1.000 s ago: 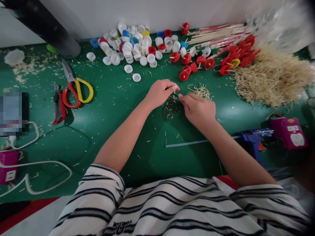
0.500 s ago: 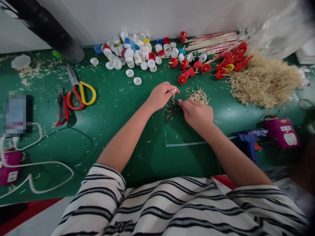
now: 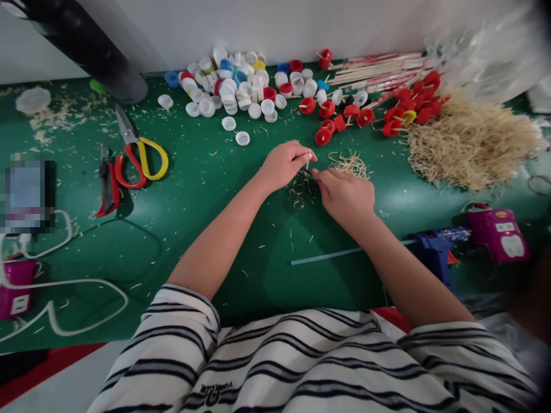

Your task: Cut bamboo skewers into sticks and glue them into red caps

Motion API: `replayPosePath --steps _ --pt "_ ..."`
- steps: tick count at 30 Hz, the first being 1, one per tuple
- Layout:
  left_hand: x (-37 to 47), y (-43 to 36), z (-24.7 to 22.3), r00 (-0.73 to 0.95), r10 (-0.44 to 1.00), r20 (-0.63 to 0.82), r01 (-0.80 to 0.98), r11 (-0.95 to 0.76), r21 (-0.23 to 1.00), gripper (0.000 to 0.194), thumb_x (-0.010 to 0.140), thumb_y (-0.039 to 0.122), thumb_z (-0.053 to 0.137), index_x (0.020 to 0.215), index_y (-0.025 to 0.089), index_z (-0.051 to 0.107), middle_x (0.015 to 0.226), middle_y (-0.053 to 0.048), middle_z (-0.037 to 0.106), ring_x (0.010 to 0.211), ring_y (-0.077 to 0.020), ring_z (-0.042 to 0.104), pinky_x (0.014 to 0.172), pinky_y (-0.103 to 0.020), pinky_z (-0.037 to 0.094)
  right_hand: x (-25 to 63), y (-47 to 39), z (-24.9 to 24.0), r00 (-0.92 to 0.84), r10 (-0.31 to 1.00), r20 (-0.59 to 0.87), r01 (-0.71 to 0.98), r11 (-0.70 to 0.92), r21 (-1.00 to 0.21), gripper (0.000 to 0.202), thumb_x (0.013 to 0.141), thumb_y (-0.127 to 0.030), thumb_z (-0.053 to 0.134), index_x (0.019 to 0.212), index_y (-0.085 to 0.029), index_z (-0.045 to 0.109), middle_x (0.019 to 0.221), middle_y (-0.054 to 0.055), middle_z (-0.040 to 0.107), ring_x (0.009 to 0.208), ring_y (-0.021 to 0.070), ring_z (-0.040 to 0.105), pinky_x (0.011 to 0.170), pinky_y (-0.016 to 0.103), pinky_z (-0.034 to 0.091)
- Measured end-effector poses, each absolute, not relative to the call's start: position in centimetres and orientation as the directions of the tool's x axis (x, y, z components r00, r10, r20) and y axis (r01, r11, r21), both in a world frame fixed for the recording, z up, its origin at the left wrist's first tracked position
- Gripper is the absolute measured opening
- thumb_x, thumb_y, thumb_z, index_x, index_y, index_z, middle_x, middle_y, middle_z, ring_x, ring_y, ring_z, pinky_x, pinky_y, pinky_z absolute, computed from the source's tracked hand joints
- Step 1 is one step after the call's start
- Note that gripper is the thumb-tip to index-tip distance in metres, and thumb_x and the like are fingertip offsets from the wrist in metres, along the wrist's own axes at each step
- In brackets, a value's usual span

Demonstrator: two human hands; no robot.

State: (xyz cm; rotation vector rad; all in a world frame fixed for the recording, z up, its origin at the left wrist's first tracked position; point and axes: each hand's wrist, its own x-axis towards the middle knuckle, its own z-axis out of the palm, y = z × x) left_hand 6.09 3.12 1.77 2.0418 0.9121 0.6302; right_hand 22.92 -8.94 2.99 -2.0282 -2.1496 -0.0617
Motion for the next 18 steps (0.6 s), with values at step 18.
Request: replayPosePath --steps 18 --pt "6.2 3.2 1.6 0.62 0.779 0.097 0.371 -0.4 0.838 0.032 0.106 0.023 0.053 0.108 0.022 0.084 0.099 -0.004 0.071 0.091 -0.0186 0.066 0.099 -0.038 0.055 23.2 -9.0 3.3 -0.029 0.988 0.151 0.989 0.051 -0.142 0.045 0.115 -0.039 0.041 0.114 -0.027 0.084 0.105 0.004 0.084 0.088 0.019 0.072 0.061 0.035 0.024"
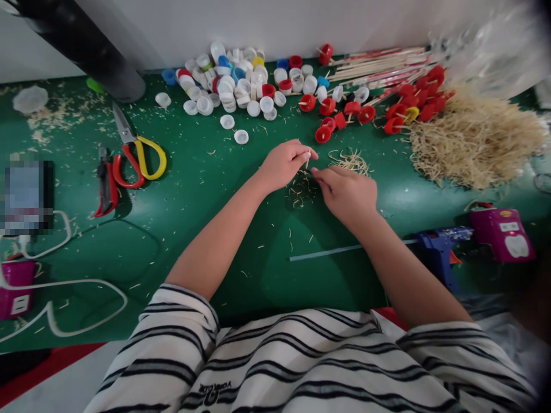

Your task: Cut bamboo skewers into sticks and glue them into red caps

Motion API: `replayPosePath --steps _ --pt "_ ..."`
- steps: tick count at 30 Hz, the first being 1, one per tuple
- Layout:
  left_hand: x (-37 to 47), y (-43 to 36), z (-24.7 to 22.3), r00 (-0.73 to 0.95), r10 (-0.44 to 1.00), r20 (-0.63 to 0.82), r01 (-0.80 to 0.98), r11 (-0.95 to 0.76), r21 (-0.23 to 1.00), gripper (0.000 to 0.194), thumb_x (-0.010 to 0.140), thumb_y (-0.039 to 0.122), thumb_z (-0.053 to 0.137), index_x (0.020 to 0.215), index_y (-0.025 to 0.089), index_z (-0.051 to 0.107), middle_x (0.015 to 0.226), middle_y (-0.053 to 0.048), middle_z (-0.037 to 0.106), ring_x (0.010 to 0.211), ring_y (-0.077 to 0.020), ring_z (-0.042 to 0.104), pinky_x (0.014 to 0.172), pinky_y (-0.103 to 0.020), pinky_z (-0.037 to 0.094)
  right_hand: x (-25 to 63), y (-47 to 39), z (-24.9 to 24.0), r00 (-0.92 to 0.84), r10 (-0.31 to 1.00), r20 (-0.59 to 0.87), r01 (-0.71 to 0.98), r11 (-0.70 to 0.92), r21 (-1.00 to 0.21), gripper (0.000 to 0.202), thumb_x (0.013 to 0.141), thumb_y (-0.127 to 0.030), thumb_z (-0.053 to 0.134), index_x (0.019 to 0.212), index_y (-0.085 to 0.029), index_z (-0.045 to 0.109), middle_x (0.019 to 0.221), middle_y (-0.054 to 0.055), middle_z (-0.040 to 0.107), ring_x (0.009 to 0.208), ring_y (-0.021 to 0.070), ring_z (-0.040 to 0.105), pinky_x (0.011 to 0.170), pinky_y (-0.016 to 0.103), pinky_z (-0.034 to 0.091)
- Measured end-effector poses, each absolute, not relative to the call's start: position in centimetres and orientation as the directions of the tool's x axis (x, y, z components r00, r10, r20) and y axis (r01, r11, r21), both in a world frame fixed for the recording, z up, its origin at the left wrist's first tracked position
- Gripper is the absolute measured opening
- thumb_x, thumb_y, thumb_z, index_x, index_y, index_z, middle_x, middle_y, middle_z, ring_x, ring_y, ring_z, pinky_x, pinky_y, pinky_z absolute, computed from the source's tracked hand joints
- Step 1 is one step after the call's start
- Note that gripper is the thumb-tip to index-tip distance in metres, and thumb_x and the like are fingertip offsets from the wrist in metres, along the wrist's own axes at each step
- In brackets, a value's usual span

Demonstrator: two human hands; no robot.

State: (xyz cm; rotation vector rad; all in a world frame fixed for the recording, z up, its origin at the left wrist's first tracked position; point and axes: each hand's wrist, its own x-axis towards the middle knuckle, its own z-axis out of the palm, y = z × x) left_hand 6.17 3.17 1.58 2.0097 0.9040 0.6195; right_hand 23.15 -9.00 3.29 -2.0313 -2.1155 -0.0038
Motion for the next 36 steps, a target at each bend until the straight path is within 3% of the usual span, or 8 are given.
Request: replayPosePath --steps 8,14,25,36 --pt "6.1 3.2 1.6 0.627 0.774 0.086 0.376 -0.398 0.837 0.032 0.108 0.022 0.051 0.108 0.021 0.083 0.095 -0.004 0.069 0.105 -0.021 0.068 0.108 -0.038 0.053 23.9 -10.2 3.6 -0.041 0.994 0.098 0.987 0.055 -0.153 0.035 0.111 -0.035 0.05 0.118 -0.029 0.083 0.111 0.002 0.085 0.087 0.0188 0.072 0.061 0.034 0.025" --pt "6.2 3.3 1.5 0.64 0.762 0.097 0.381 -0.424 0.822 0.033 0.108 0.022 0.048 0.107 0.021 0.082 0.103 -0.005 0.071 0.094 -0.0196 0.067 0.097 -0.038 0.054 23.6 -9.2 3.2 -0.035 0.983 0.18 0.988 0.061 -0.142 0.042 0.115 -0.038 0.043 0.119 -0.028 0.084 0.107 0.004 0.084 0.089 0.0179 0.071 0.063 0.034 0.026" --pt "6.2 3.1 1.9 0.64 0.761 0.112 0.388 -0.445 0.807 0.03 0.107 0.02 0.052 0.099 0.018 0.081 0.099 -0.005 0.071 0.092 -0.018 0.067 0.095 -0.036 0.051 23.6 -9.6 3.3 -0.061 0.993 0.105 0.995 0.069 -0.074 0.043 0.115 -0.038 0.042 0.114 -0.026 0.083 0.105 0.002 0.084 0.082 0.0173 0.068 0.06 0.034 0.019" --pt "6.3 3.2 1.7 0.63 0.768 0.113 0.396 -0.443 0.804 0.03 0.106 0.019 0.054 0.099 0.016 0.083 0.099 -0.006 0.073 0.098 -0.0188 0.069 0.097 -0.036 0.051 23.9 -8.5 2.8 -0.058 0.98 0.19 0.986 0.086 -0.145 0.045 0.116 -0.039 0.04 0.113 -0.025 0.083 0.105 0.004 0.084 0.088 0.0174 0.071 0.062 0.036 0.023"
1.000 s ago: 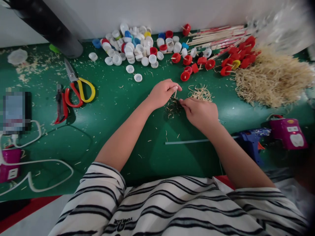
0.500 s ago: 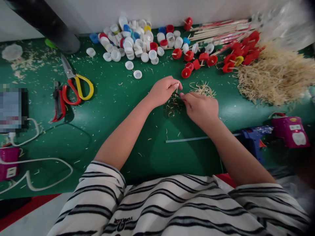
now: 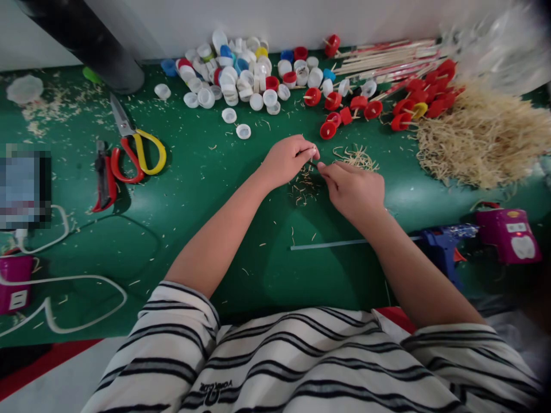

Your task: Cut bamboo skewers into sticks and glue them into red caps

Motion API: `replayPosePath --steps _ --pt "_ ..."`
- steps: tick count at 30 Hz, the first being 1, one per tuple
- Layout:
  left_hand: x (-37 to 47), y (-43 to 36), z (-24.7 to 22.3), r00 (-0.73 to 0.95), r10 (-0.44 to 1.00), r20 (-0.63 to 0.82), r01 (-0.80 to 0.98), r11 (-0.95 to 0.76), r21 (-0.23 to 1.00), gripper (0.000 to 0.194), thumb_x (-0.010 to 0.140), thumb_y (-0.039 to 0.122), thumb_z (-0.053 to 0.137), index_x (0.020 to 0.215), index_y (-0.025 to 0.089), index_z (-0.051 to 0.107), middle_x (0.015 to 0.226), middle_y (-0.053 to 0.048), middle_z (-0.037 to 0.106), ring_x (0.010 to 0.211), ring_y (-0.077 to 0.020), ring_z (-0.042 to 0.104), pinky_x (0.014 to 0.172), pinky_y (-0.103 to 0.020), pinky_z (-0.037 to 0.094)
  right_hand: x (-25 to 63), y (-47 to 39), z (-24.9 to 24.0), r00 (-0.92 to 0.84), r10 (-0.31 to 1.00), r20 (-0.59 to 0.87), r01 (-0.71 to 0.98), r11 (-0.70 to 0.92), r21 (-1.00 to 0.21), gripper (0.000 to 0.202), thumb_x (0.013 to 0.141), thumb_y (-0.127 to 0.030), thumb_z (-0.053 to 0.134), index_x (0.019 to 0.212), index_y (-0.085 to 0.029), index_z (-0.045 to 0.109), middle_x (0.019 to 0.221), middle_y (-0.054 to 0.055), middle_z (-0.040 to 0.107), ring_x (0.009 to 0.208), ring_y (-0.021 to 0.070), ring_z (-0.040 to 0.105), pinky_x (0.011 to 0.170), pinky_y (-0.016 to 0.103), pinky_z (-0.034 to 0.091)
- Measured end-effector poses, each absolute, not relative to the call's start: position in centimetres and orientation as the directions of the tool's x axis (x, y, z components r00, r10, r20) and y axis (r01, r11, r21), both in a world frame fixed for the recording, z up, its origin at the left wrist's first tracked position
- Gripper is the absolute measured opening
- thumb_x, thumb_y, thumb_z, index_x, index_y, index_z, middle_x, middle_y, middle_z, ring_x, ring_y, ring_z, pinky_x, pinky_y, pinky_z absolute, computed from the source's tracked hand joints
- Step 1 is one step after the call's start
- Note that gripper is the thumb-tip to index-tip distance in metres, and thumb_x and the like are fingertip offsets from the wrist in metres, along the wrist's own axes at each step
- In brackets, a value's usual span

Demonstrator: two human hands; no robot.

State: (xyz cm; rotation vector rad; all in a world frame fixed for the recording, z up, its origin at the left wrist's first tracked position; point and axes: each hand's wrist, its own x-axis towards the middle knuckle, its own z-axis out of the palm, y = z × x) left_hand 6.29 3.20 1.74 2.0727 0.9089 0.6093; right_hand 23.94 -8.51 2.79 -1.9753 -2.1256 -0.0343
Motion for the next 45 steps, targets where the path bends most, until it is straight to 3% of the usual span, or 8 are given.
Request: replayPosePath --steps 13,18,26,30,34,39,42,45 --pt "6.2 3.1 2.0 0.631 0.768 0.105 0.409 -0.445 0.796 0.029 0.106 0.022 0.055 0.099 0.018 0.083 0.098 -0.004 0.074 0.095 -0.0177 0.069 0.097 -0.035 0.052 23.7 -8.6 3.4 -0.086 0.984 0.155 0.989 0.103 -0.105 0.045 0.115 -0.037 0.041 0.115 -0.027 0.085 0.103 0.004 0.085 0.086 0.0192 0.071 0.062 0.035 0.024" --pt "6.1 3.1 1.9 0.63 0.769 0.109 0.417 -0.453 0.788 0.027 0.106 0.021 0.056 0.099 0.018 0.082 0.097 -0.003 0.073 0.097 -0.0175 0.069 0.101 -0.035 0.051 23.7 -8.5 3.8 -0.072 0.993 0.098 0.989 0.084 -0.124 0.041 0.114 -0.038 0.044 0.115 -0.027 0.083 0.112 0.004 0.085 0.091 0.0209 0.074 0.061 0.035 0.023" --pt "6.1 2.8 2.3 0.612 0.787 0.08 0.445 -0.427 0.787 0.029 0.106 0.022 0.056 0.101 0.019 0.084 0.098 -0.003 0.071 0.085 -0.0154 0.065 0.094 -0.035 0.052 25.8 -9.7 3.9 0.005 0.999 0.037 0.963 0.005 -0.27 0.026 0.102 -0.032 0.059 0.113 -0.032 0.083 0.118 0.0 0.086 0.101 0.0244 0.077 0.064 0.032 0.037" --pt "5.9 2.9 2.1 0.612 0.785 0.095 0.409 -0.417 0.812 0.028 0.106 0.024 0.057 0.103 0.021 0.084 0.097 -0.002 0.071 0.079 -0.0139 0.062 0.092 -0.036 0.054 26.1 -10.5 4.2 0.076 0.994 0.079 0.934 -0.043 -0.355 0.026 0.099 -0.033 0.063 0.115 -0.031 0.083 0.107 0.002 0.086 0.095 0.0247 0.077 0.068 0.032 0.043" --pt "5.3 2.9 1.8 0.614 0.777 0.142 0.268 -0.374 0.888 0.028 0.106 0.032 0.059 0.105 0.022 0.084 0.095 -0.003 0.072 0.085 -0.0145 0.065 0.092 -0.035 0.054 25.9 -10.7 4.5 0.13 0.98 0.15 0.881 -0.044 -0.47 0.027 0.094 -0.036 0.068 0.118 -0.028 0.077 0.095 0.004 0.081 0.083 0.023 0.073 0.071 0.034 0.047" --pt "4.4 3.5 1.0 0.565 0.815 0.131 0.047 -0.19 0.981 0.034 0.106 0.049 0.059 0.109 0.025 0.083 0.093 -0.004 0.072 0.079 -0.0129 0.061 0.076 -0.029 0.053 25.9 -10.8 4.7 0.181 0.964 0.192 0.76 -0.013 -0.65 0.022 0.092 -0.046 0.071 0.088 -0.026 0.062 0.071 -0.001 0.066 0.063 0.0171 0.058 0.064 0.032 0.044" --pt "4.0 3.9 0.8 0.547 0.833 0.089 -0.035 -0.083 0.996 0.035 0.104 0.053 0.06 0.105 0.026 0.082 0.087 -0.004 0.066 0.07 -0.0114 0.054 0.067 -0.028 0.05 25.8 -11.0 5.0 0.158 0.972 0.176 0.735 0.003 -0.678 0.034 0.093 -0.048 0.07 0.076 -0.027 0.05 0.062 -0.003 0.054 0.056 0.0139 0.047 0.06 0.03 0.04" --pt "3.9 4.1 0.9 0.531 0.845 0.067 -0.085 -0.025 0.996 0.037 0.102 0.057 0.062 0.096 0.024 0.078 0.082 -0.003 0.06 0.065 -0.0104 0.05 0.064 -0.028 0.05 25.5 -11.2 5.1 0.093 0.985 0.143 0.721 0.032 -0.692 0.034 0.091 -0.046 0.069 0.074 -0.026 0.047 0.061 -0.004 0.052 0.055 0.0127 0.043 0.058 0.029 0.037"
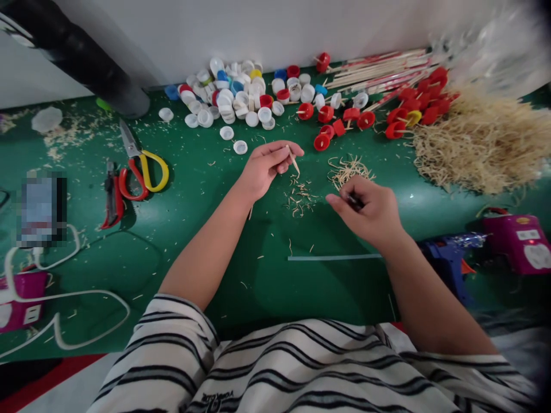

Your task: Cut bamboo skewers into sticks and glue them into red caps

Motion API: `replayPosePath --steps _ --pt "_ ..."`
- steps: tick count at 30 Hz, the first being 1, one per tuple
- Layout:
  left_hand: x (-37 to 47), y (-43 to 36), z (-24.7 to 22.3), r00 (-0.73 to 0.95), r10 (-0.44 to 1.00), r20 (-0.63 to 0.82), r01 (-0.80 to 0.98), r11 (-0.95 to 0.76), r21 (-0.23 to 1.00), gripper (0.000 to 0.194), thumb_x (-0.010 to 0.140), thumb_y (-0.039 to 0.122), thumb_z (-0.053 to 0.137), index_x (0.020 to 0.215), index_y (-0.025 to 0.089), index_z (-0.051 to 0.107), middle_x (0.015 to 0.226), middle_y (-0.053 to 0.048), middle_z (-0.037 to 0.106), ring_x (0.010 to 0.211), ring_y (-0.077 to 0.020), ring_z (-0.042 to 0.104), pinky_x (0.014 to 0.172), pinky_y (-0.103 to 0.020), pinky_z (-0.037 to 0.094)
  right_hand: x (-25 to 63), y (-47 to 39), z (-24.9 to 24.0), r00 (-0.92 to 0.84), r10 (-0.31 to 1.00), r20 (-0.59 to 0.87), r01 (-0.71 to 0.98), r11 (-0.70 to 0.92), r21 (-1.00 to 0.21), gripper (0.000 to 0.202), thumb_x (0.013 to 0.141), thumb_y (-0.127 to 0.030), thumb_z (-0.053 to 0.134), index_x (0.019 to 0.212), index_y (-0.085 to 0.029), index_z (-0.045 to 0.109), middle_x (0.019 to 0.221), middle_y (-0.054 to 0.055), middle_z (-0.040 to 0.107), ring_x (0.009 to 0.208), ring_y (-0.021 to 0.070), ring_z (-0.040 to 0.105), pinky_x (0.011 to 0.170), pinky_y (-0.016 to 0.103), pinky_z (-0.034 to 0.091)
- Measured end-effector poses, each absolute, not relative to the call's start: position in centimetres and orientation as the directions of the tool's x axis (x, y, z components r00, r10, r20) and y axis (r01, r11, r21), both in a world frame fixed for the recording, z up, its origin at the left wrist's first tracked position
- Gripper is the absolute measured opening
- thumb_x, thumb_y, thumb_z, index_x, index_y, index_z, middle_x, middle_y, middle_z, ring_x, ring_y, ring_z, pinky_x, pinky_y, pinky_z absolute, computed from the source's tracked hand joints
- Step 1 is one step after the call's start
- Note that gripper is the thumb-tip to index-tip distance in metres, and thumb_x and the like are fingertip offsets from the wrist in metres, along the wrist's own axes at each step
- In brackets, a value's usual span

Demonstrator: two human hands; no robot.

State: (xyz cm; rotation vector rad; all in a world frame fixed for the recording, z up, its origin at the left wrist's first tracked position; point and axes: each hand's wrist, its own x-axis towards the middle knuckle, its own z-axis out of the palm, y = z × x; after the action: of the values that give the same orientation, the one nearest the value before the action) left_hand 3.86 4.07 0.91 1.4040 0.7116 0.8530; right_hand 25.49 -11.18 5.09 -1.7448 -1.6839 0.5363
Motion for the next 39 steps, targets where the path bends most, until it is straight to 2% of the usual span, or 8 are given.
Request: replayPosePath --steps 5,9,13,20,26,30,34,39 --pt "3.9 4.0 1.3 0.498 0.863 0.088 -0.135 -0.023 0.991 0.042 0.103 0.06 0.06 0.088 0.022 0.07 0.078 -0.001 0.053 0.062 -0.0083 0.047 0.062 -0.026 0.05 24.9 -11.4 4.8 -0.008 0.991 0.134 0.717 0.099 -0.69 0.031 0.091 -0.044 0.067 0.076 -0.026 0.047 0.061 -0.005 0.05 0.055 0.0119 0.043 0.057 0.028 0.035" --pt "3.9 4.0 1.6 0.469 0.883 0.026 -0.069 0.007 0.998 0.047 0.106 0.063 0.054 0.086 0.022 0.066 0.074 -0.001 0.05 0.061 -0.009 0.047 0.062 -0.027 0.05 24.9 -11.4 4.8 -0.069 0.995 0.073 0.732 0.1 -0.674 0.017 0.092 -0.04 0.065 0.092 -0.025 0.056 0.071 -0.003 0.064 0.06 0.0139 0.055 0.061 0.028 0.039" --pt "3.4 4.1 2.2 0.437 0.899 0.017 -0.1 0.029 0.995 0.042 0.109 0.053 0.055 0.081 0.021 0.062 0.072 0.001 0.047 0.058 -0.0077 0.044 0.06 -0.025 0.048 24.8 -11.5 5.5 -0.188 0.982 0.014 0.793 0.16 -0.588 0.024 0.092 -0.034 0.062 0.113 -0.023 0.067 0.092 0.003 0.078 0.078 0.0183 0.069 0.067 0.029 0.041" --pt "0.0 4.7 3.9 0.251 0.967 -0.045 -0.09 0.069 0.994 0.037 0.108 0.038 0.063 0.076 0.019 0.064 0.07 0.002 0.049 0.056 -0.0069 0.044 0.059 -0.023 0.045 23.9 -13.1 7.4 -0.507 0.83 -0.232 0.813 0.37 -0.451 0.021 0.105 -0.037 0.058 0.109 -0.028 0.075 0.104 0.0 0.083 0.086 0.019 0.071 0.065 0.03 0.034" --pt "-4.3 3.4 4.4 0.242 0.97 0.034 -0.116 -0.006 0.993 0.027 0.099 0.028 0.071 0.073 0.018 0.074 0.069 -0.001 0.053 0.056 -0.0071 0.043 0.054 -0.023 0.036 24.0 -14.9 7.9 -0.494 0.828 -0.265 0.847 0.39 -0.36 0.027 0.107 -0.028 0.05 0.116 -0.025 0.075 0.116 0.003 0.081 0.096 0.0212 0.072 0.067 0.032 0.036" --pt "-7.8 -0.2 4.0 0.173 0.985 -0.009 -0.05 0.018 0.999 0.02 0.092 0.029 0.076 0.075 0.019 0.078 0.067 -0.001 0.056 0.057 -0.0078 0.046 0.052 -0.021 0.035 24.6 -16.7 7.6 -0.504 0.81 -0.301 0.841 0.38 -0.385 0.025 0.107 -0.026 0.052 0.115 -0.025 0.075 0.115 0.002 0.081 0.098 0.0212 0.073 0.068 0.032 0.039" --pt "-10.9 -4.9 3.7 0.121 0.991 -0.061 -0.028 0.065 0.997 0.015 0.085 0.03 0.078 0.075 0.019 0.081 0.069 -0.004 0.061 0.06 -0.0099 0.05 0.054 -0.022 0.041 25.4 -18.7 7.4 -0.54 0.787 -0.3 0.812 0.393 -0.431 0.024 0.108 -0.028 0.053 0.116 -0.026 0.075 0.115 0.003 0.081 0.101 0.0217 0.074 0.074 0.033 0.046" --pt "-13.6 -8.3 2.9 0.06 0.997 -0.048 -0.113 0.055 0.992 0.015 0.087 0.031 0.078 0.077 0.02 0.082 0.07 -0.004 0.061 0.062 -0.0108 0.054 0.058 -0.024 0.046 25.1 -19.0 7.4 -0.537 0.794 -0.286 0.786 0.347 -0.512 0.026 0.108 -0.025 0.051 0.12 -0.025 0.074 0.123 0.005 0.081 0.107 0.0227 0.075 0.085 0.036 0.053"
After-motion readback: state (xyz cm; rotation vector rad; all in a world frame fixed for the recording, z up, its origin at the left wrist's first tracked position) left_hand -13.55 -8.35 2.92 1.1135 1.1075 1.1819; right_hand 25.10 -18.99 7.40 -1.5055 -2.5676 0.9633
